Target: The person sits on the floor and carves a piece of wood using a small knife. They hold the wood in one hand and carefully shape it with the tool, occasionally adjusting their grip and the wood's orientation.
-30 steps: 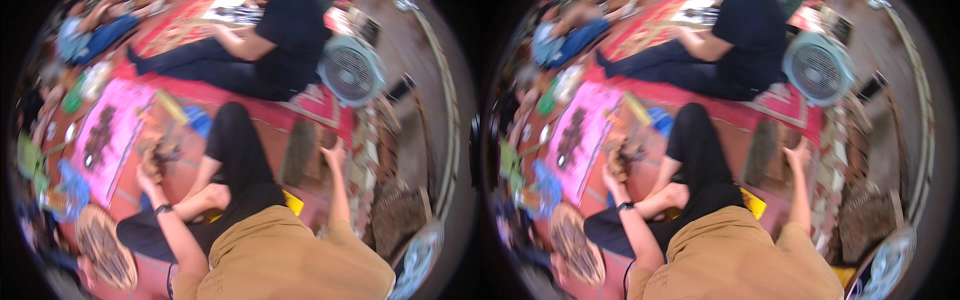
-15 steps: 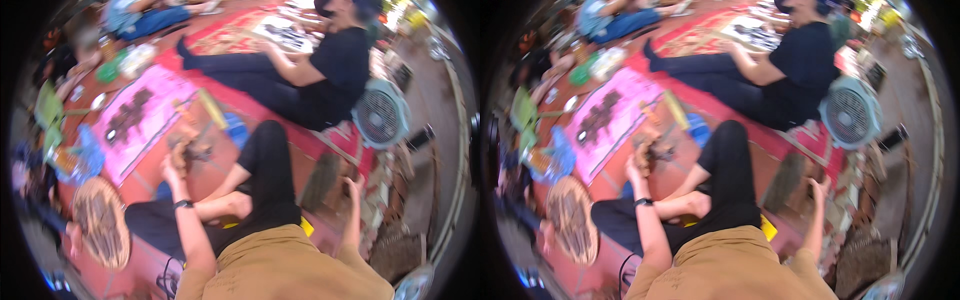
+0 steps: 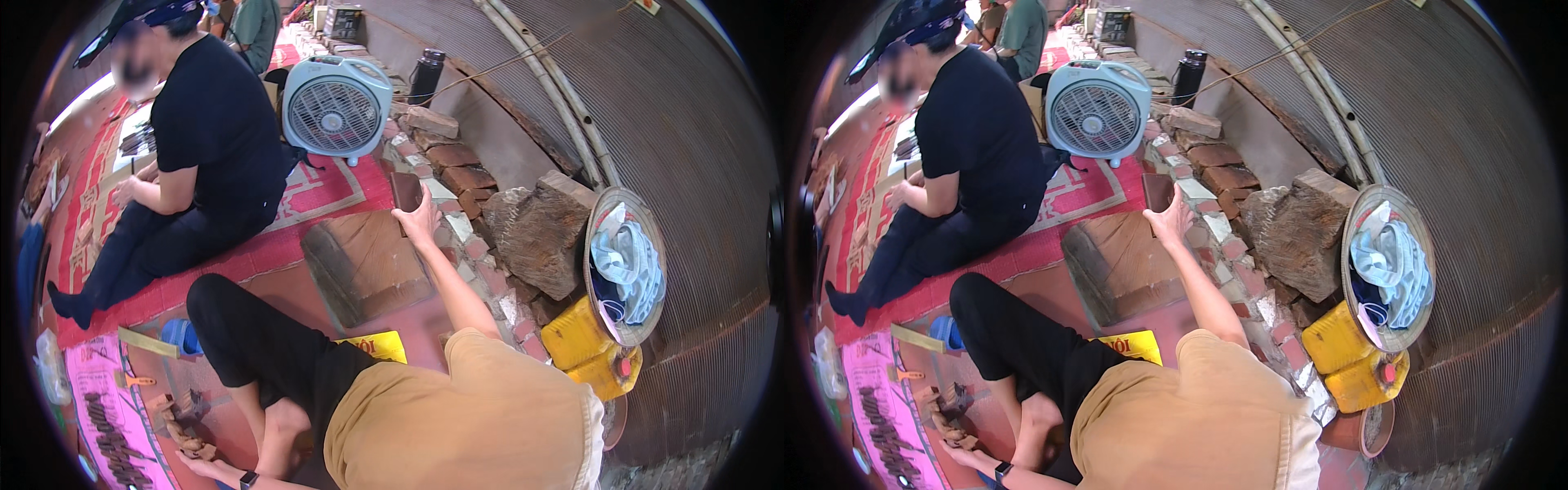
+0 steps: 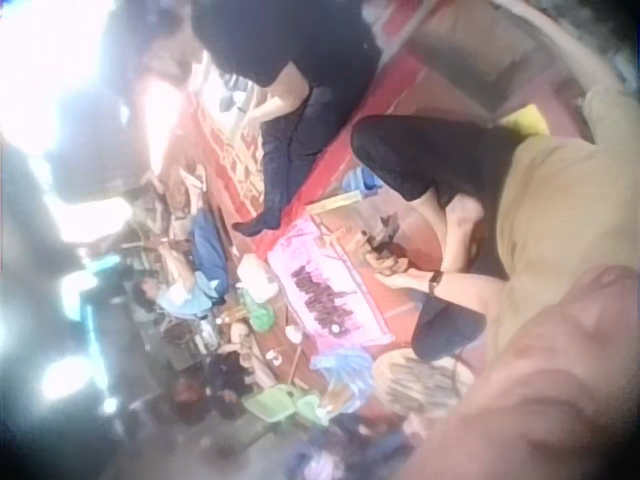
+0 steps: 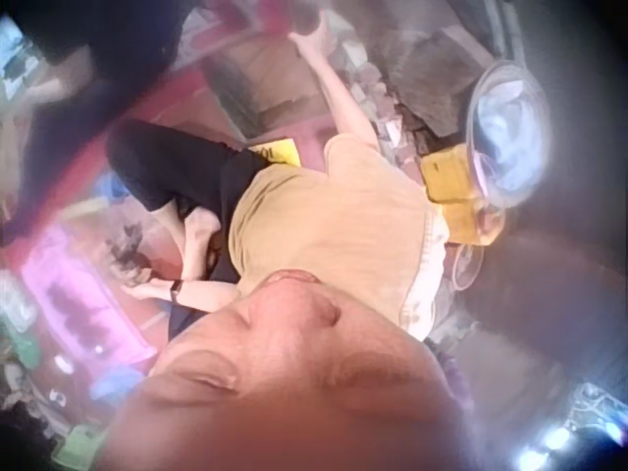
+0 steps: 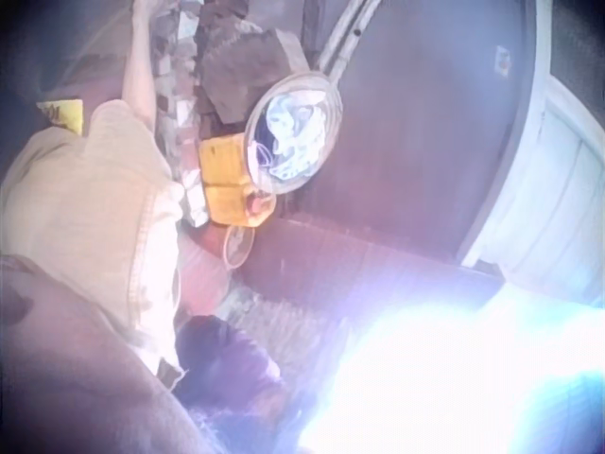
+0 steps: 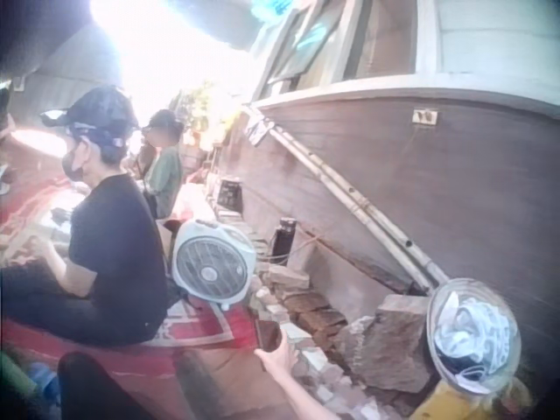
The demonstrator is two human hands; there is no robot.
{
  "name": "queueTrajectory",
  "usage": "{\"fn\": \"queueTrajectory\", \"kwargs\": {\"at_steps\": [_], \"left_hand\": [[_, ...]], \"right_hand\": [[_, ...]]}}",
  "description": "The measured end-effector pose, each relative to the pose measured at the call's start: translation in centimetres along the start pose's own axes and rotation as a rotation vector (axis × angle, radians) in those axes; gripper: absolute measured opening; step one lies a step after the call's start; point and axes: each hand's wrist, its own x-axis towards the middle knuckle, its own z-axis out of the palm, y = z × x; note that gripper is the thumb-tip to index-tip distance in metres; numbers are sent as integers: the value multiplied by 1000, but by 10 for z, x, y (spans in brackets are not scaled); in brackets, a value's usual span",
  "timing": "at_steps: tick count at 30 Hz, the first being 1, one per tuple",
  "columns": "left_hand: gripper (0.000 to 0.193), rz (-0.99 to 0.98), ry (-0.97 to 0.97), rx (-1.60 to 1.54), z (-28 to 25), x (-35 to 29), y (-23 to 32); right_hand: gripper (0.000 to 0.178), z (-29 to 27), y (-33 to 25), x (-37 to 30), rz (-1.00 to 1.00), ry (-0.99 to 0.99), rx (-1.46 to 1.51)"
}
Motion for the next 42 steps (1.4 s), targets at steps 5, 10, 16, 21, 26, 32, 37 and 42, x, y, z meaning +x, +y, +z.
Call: {"fn": "queueTrajectory", "kwargs": {"at_steps": [5, 10, 16, 21, 26, 32, 37, 42], "left_hand": [[32, 27, -12, 2, 13, -4, 1], [29, 27, -15, -6, 17, -7, -3], [26, 11, -24, -13, 18, -11, -8], [24, -6, -75, -7, 27, -11, -12], [21, 11, -142, 11, 38, -15, -11], [19, 8, -207, 23, 38, -12, -12], [17, 15, -220, -8, 37, -12, -9], [16, 8, -220, -15, 34, -9, -5]], "right_hand": [[109, -13, -2, 9, -46, 74, 73], [109, -14, -22, 22, -22, 71, 68], [108, -22, -69, 14, -91, 98, 148], [106, -68, -117, 4, -183, 150, 231], [107, -132, -133, -12, -246, 289, 195], [104, -225, -97, -13, -178, 535, 52], [104, -290, -40, 0, 67, 739, -103], [103, -297, 4, -12, 101, 827, -98]]}}
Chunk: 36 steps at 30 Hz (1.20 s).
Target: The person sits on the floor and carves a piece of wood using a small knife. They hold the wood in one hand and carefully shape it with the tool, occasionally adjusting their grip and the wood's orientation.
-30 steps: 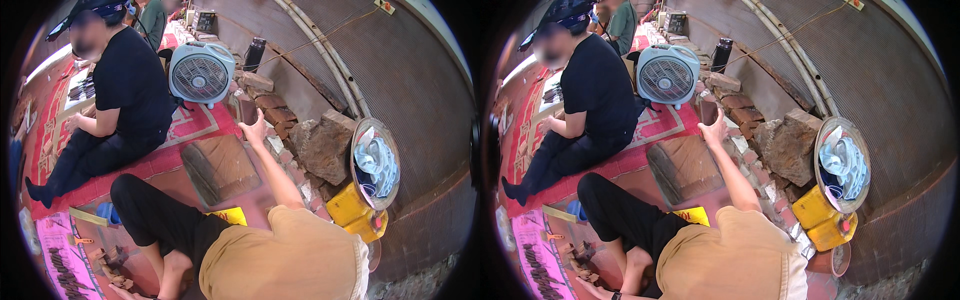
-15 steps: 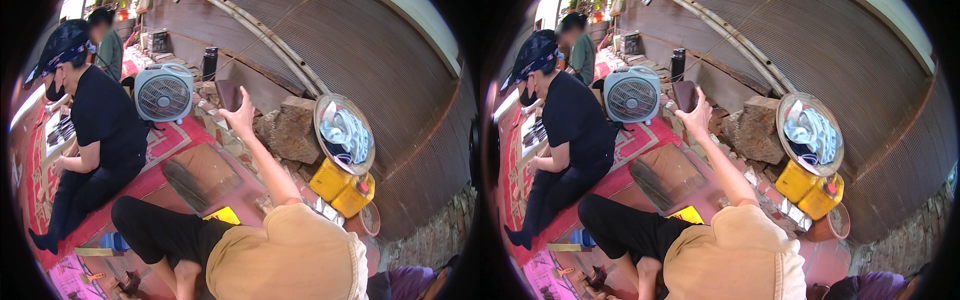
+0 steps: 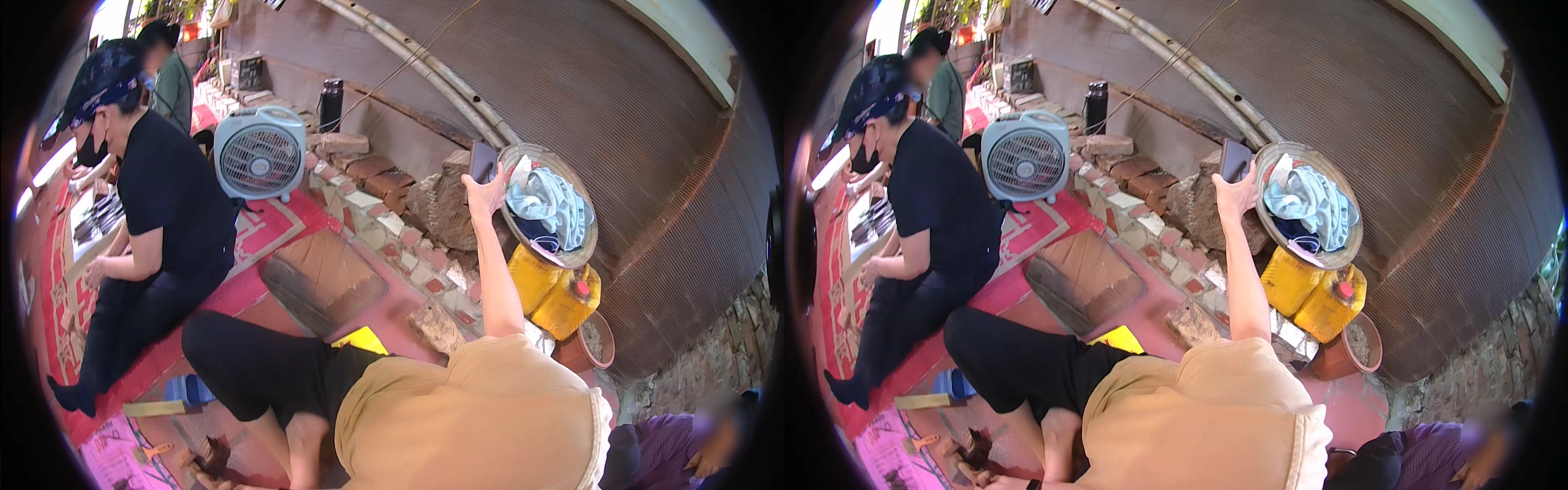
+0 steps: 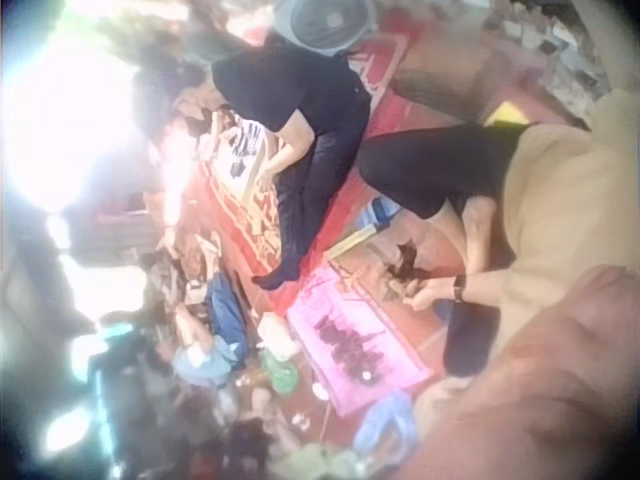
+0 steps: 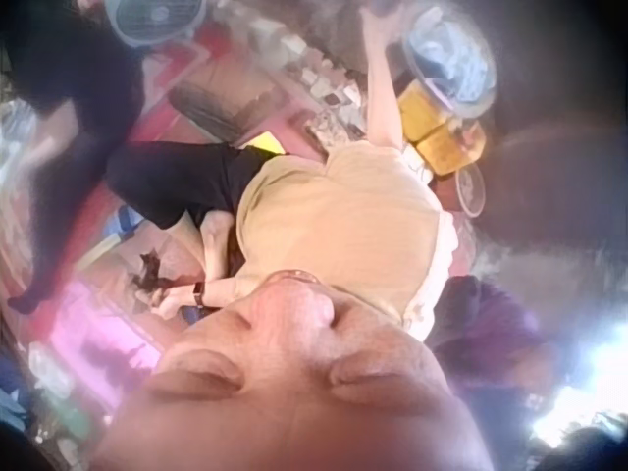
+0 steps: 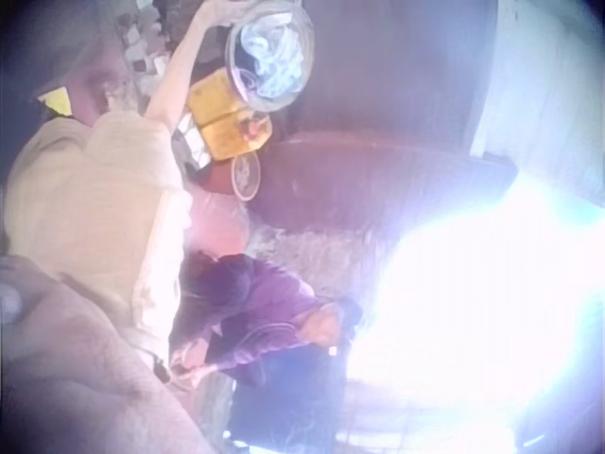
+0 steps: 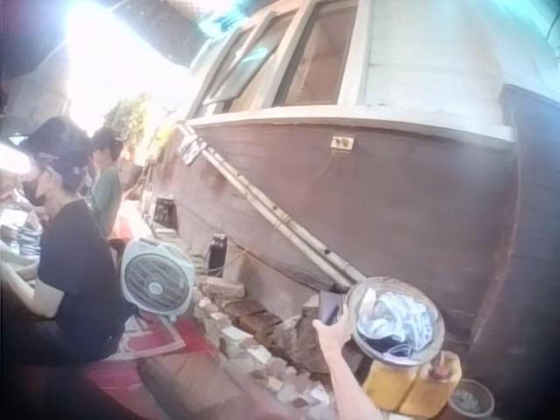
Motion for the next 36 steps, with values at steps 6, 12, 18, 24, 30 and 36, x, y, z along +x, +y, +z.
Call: {"fn": "queueTrajectory", "kwargs": {"at_steps": [6, 12, 18, 24, 30, 36], "left_hand": [[15, 3, -10, 5, -7, 2, 5], [15, 14, 7, -3, -22, 2, 9], [16, 25, 21, -17, -31, -4, 10], [18, 41, 22, -34, -31, -11, 14], [20, 28, -6, -46, -15, -19, 12], [23, 51, -14, -72, -12, -27, 14]], "right_hand": [[103, 10, 2, -62, -86, -257, -67], [100, 40, 54, -91, -6, -539, -122], [104, 51, 114, -98, -84, -914, -276], [104, 60, 115, -123, -84, -935, -351], [98, 63, 54, -95, -167, -533, -221], [92, 25, -20, -6, -223, 47, -126]]}}
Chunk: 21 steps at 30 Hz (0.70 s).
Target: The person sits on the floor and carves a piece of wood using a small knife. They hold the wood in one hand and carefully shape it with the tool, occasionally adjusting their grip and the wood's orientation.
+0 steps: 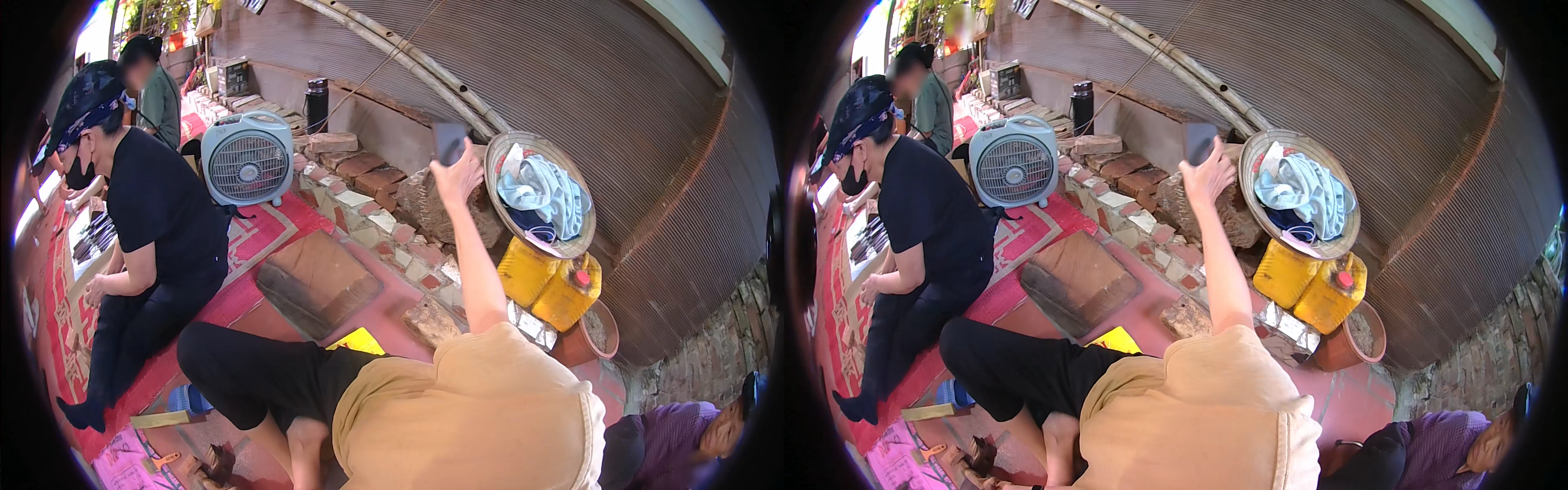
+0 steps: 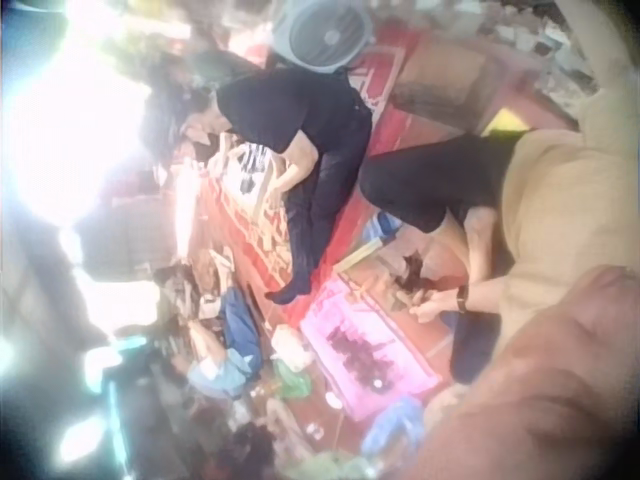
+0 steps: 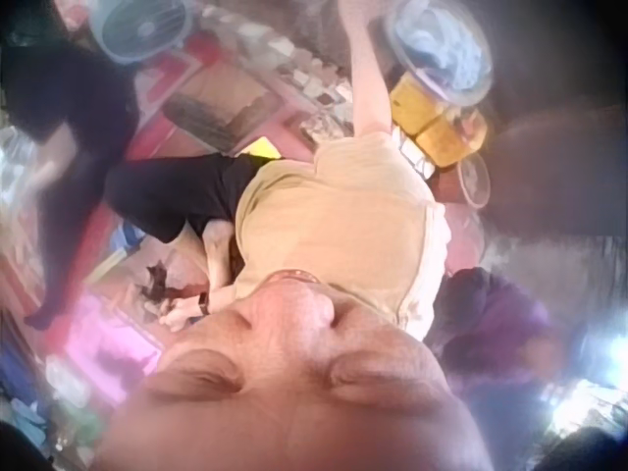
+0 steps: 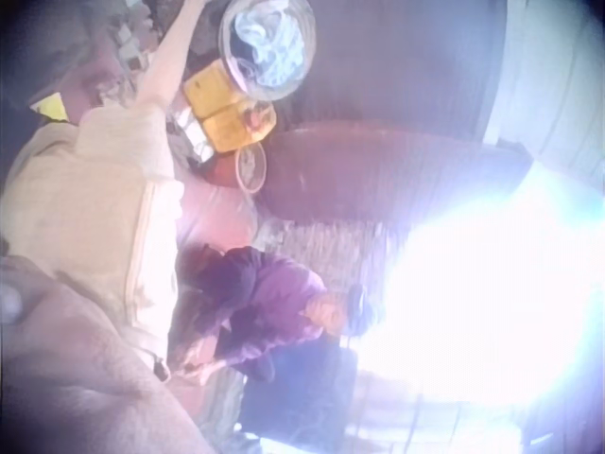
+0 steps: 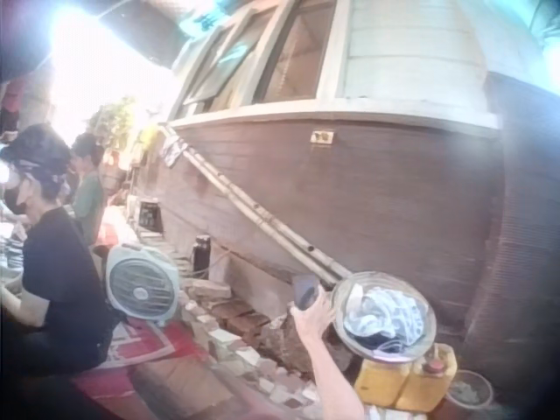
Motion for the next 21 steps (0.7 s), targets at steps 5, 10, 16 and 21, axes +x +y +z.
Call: {"fn": "queueTrajectory", "kwargs": {"at_steps": [5, 10, 16, 21], "left_hand": [[7, 212, 51, -4, -39, 9, -19], [49, 245, 38, 277, -24, 16, -27], [41, 128, 13, 206, 1, 4, -16], [35, 86, -3, 165, 14, -9, -13]], "right_hand": [[97, -37, 31, 72, 220, 6, -192], [99, -51, 105, 93, 486, -67, -349], [87, -44, 143, 82, 493, -64, -384], [59, -27, 50, 86, -13, 173, -41]]}}
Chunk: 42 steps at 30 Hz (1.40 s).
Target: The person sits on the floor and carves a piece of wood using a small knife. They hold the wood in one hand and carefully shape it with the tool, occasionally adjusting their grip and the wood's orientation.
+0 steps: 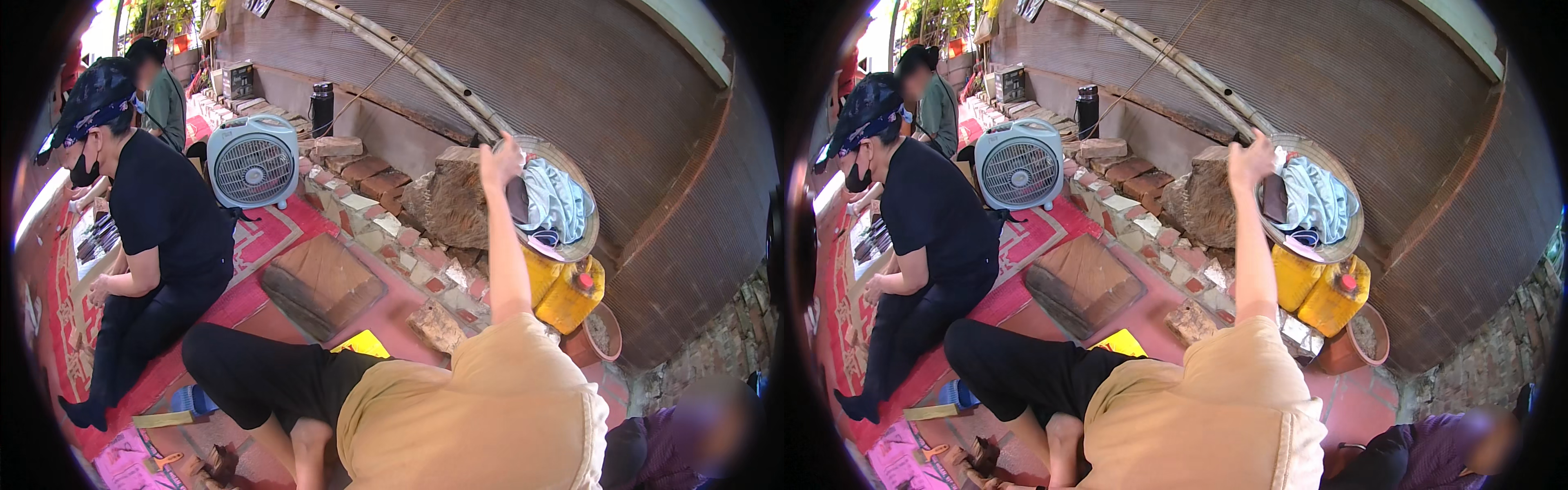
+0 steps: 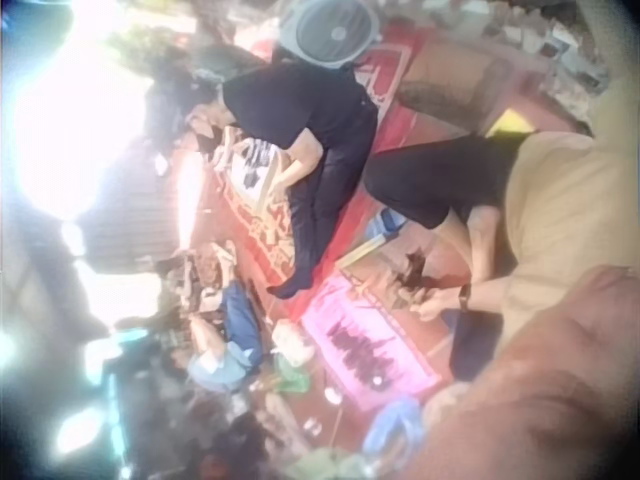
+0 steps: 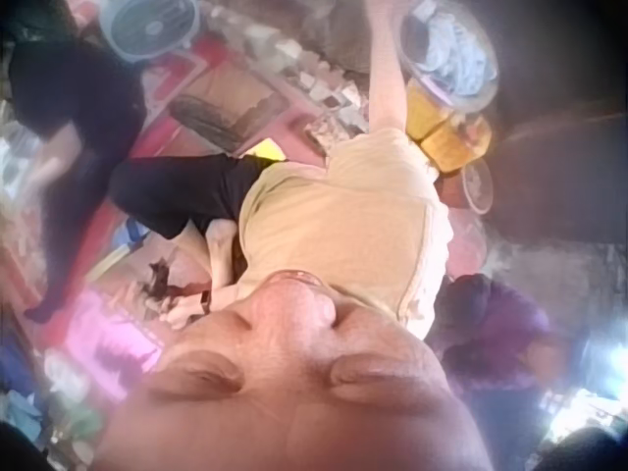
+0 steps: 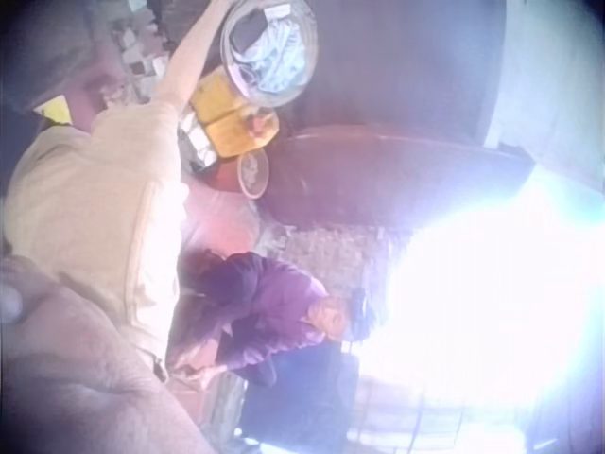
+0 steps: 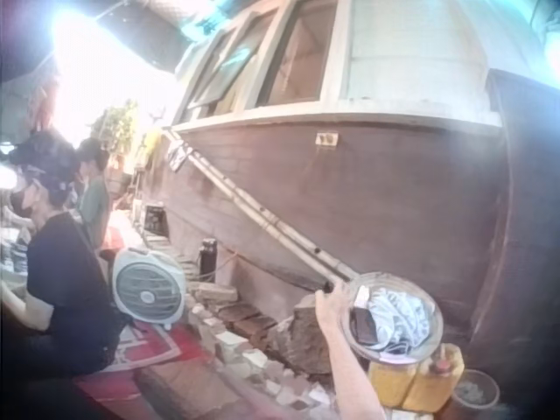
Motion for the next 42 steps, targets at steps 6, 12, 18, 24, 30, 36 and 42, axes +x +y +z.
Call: {"fn": "queueTrajectory", "kwargs": {"at_steps": [6, 12, 18, 24, 30, 36, 42], "left_hand": [[29, -11, 60, -83, -7, 6, 8], [25, 14, 261, -291, -23, -15, 38], [70, -132, 424, -282, -46, 12, 2], [73, -114, 392, -278, -62, 31, -33], [72, -128, 341, -314, -42, 0, 2], [66, -105, 416, -95, -64, 15, -4], [50, -184, 383, -230, -81, 36, -28]], "right_hand": [[31, -4, -179, -84, -78, -380, 750], [13, -85, -309, -213, -271, -1014, 1327], [12, -196, -392, -381, -600, -1730, 1667], [39, -280, -393, -524, -1269, -1655, 1945], [46, -264, -368, -558, -1052, -1700, 1911], [40, -134, -367, -444, -687, -1317, 1643], [40, 86, -183, -407, -215, -1053, 757]]}}
